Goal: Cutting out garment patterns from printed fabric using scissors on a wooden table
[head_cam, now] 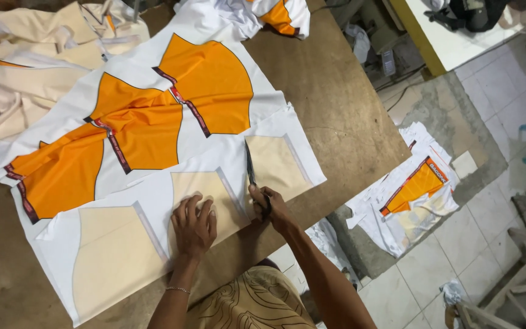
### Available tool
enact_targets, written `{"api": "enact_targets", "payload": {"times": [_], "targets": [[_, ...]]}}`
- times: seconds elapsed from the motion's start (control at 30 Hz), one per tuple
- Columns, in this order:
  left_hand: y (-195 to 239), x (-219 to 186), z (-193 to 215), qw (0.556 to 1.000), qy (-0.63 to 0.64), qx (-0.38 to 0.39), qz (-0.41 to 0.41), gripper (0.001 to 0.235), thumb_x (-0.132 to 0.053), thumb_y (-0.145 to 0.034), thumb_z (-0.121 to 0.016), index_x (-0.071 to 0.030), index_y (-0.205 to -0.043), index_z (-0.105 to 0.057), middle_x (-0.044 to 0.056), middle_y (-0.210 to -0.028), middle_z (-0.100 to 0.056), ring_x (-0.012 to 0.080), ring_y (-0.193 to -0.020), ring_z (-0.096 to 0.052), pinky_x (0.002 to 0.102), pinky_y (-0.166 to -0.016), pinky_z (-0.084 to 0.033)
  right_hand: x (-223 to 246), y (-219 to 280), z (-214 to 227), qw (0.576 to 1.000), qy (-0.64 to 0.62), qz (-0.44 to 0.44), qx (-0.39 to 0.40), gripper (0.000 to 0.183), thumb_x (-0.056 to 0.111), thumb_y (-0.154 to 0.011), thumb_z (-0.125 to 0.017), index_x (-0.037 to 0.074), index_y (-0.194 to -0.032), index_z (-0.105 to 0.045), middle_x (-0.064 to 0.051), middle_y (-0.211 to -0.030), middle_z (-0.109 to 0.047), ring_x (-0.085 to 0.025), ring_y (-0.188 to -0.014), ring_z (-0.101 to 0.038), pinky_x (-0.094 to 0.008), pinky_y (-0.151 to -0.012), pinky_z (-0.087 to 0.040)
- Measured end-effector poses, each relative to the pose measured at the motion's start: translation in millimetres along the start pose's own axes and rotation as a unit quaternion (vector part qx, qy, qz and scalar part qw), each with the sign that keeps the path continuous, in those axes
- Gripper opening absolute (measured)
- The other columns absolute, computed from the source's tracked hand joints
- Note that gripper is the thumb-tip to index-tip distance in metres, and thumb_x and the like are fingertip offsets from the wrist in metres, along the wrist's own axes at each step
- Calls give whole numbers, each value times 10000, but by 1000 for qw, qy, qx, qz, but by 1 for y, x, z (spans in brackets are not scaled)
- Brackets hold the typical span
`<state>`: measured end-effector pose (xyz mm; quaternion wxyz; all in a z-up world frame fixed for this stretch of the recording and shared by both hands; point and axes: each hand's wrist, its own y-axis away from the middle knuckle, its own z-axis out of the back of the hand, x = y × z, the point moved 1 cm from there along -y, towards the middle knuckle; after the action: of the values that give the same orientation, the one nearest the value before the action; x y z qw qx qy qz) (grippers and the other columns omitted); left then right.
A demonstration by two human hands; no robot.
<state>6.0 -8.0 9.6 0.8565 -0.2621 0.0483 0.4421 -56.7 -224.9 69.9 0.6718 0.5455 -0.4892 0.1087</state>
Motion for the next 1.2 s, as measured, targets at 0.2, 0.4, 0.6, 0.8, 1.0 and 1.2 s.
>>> {"api": "enact_targets", "payload": {"times": [0.2, 0.4, 0.6, 0.8, 1.0, 1.2], "targets": [[5, 0, -1, 1000, 8, 3, 13, 292, -369, -1016, -483, -265, -1144, -724, 7, -1266, -616, 271, -1275, -562, 452, -953, -425, 25, 5, 3, 1000, 22, -15, 10, 637, 627, -857, -806, 21, -861, -611, -130, -547, -559, -226, -394, -602, -304, -379, -454], [5, 0, -3, 1000, 8, -18, 8, 275, -356, -995, -503, -265, -1134, -722, 10, -1234, -614, 268, -1261, -567, 446, -919, -413, 10, -23, 14, 999, 13, -25, 22, 622, 615, -835, -850, 41, -876, -613, -103, -583, -520, -209, -443, -587, -285, -437, -468], [8, 1, -3, 999, -2, -41, -3, 261, -365, -988, -529, -265, -1130, -725, 16, -1224, -618, 260, -1259, -564, 450, -943, -417, 41, 14, 15, 988, 93, -92, 80, 786, 836, -847, -631, 91, -1094, -609, -85, -745, -587, -240, -624, -672, -329, -583, -571], [8, 3, -3, 1000, -3, -24, -4, 263, -367, -993, -534, -257, -1154, -711, 16, -1231, -595, 268, -1249, -550, 455, -937, -423, -11, 26, 114, 984, 84, 104, 115, 437, 370, -1021, -696, 17, -895, -471, -59, -447, -413, -253, -366, -569, -273, -395, -443], [-6, -8, 5, 999, -42, -3, -12, 284, -404, -953, -581, -255, -1159, -708, 5, -1317, -613, 272, -1220, -528, 464, -888, -451, -30, 82, 216, 959, 281, 9, -35, 388, 409, -940, -676, 58, -939, -510, -109, -629, -634, -198, -467, -602, -337, -416, -500], [-85, -98, -11, 998, -54, -3, -34, 435, -461, -947, -610, -152, -1235, -712, 81, -1265, -630, 300, -1140, -594, 494, -835, -502, -7, 112, 266, 877, 470, -100, -18, 845, 747, -717, -698, 126, -1285, -619, -115, -1077, -801, -227, -884, -767, -360, -759, -619]]}}
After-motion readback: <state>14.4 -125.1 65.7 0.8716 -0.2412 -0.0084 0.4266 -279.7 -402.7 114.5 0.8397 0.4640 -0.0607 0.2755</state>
